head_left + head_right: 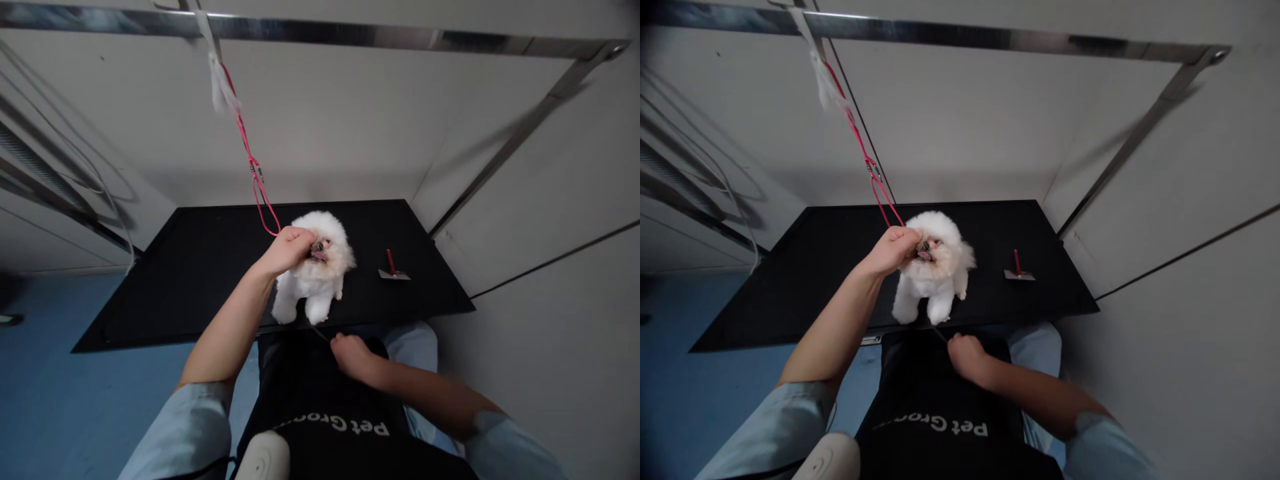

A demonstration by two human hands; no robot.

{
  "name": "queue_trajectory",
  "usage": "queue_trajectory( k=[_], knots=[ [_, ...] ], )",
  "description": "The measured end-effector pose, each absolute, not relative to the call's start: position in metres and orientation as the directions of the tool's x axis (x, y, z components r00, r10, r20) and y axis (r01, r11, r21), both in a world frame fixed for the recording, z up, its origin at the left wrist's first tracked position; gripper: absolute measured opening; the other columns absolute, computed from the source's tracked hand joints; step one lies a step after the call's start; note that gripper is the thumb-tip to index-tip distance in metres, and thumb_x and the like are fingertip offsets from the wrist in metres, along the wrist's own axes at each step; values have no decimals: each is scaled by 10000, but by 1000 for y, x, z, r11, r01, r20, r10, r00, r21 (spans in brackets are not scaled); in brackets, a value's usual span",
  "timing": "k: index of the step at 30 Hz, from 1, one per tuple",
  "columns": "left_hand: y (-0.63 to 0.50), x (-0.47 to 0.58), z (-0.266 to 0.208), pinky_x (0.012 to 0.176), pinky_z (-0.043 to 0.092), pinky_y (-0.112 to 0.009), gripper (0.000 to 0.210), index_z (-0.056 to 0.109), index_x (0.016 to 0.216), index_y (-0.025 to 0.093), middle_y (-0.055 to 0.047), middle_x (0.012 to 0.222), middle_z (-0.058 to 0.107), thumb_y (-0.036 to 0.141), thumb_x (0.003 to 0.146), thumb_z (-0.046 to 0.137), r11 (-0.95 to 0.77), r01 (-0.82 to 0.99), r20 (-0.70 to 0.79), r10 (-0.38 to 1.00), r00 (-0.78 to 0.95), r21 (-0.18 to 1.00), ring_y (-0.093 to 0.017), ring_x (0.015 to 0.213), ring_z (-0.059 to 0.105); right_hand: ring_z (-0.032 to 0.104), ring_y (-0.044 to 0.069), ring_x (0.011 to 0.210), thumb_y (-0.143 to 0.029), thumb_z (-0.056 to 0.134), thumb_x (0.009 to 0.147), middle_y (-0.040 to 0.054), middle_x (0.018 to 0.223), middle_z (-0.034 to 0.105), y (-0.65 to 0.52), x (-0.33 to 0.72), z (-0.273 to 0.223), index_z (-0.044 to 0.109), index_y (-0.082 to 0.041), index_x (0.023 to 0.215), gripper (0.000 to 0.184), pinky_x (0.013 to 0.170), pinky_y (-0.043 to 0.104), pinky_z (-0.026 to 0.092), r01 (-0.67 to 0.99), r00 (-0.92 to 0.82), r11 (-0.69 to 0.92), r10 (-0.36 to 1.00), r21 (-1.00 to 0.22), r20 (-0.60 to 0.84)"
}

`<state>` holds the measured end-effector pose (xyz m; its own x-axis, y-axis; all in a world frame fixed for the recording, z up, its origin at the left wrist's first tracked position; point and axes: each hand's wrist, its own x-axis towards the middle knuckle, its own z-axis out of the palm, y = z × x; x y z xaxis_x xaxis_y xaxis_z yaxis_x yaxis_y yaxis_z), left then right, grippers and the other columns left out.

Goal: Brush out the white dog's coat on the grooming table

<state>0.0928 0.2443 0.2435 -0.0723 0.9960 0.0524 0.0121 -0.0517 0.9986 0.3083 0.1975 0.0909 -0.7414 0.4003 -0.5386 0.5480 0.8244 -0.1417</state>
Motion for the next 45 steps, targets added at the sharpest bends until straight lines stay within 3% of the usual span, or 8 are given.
queue_trajectory(
  k=[3,7,11,15,20,33,39,45],
  knots=[
    [249,90,245,461,414,-201,277,722,665,135,-32,568,640,352,777,591,-44,-53,37,989,-141,998,-110,478,547,713,278,820,-115,570,820,162,921,712,192,312,90,708,-113,908,164,707,347,557,435,-800,864,241,-254,-550],
    [250,89,248,483,452,-220,349,670,594,134,-53,587,650,421,777,592,-71,-123,48,983,-177,990,-124,488,566,692,254,877,-62,435,881,197,1078,674,210,315,99,656,-94,1092,307,726,341,536,590,-760,804,522,-75,-387],
    [246,100,242,539,479,-226,354,656,540,128,-89,652,684,394,771,620,-108,15,106,992,64,994,-140,572,603,671,222,844,-143,523,870,105,948,700,223,314,104,687,-162,1020,223,730,296,514,405,-859,888,288,-218,-422],
    [250,108,237,522,467,-225,323,673,592,132,-71,674,684,363,799,584,-94,93,85,992,97,991,-136,570,610,627,235,982,-145,398,946,133,1138,647,236,310,105,564,-185,1281,377,780,317,500,542,-837,834,524,-107,-156],
    [251,104,243,449,375,-195,295,719,686,120,-10,549,613,357,776,567,-61,49,63,997,-51,997,-87,457,500,644,228,903,-156,496,902,92,1027,677,237,304,96,665,-188,1056,231,739,311,513,362,-901,921,306,-144,-309],
    [246,102,238,437,388,-212,286,720,700,124,-9,550,601,351,777,565,4,-45,-8,995,-98,999,-97,447,519,649,235,997,-120,363,933,139,1149,640,214,264,58,569,-172,1256,387,795,323,523,595,-802,780,558,-197,-214],
    [242,101,234,466,445,-245,283,703,745,138,-28,632,642,386,783,572,73,-137,-78,997,-28,988,-131,483,589,690,244,853,-147,437,890,154,1045,659,198,261,62,635,-130,1086,279,738,347,548,366,-900,896,273,-251,-339],
    [240,102,236,449,343,-199,291,676,641,124,28,487,519,373,764,589,-48,-28,46,998,-52,998,-76,447,446,682,252,911,-102,387,910,180,1094,667,190,248,76,621,-123,1165,347,758,363,556,597,-786,785,530,-167,-318]
  ],
)
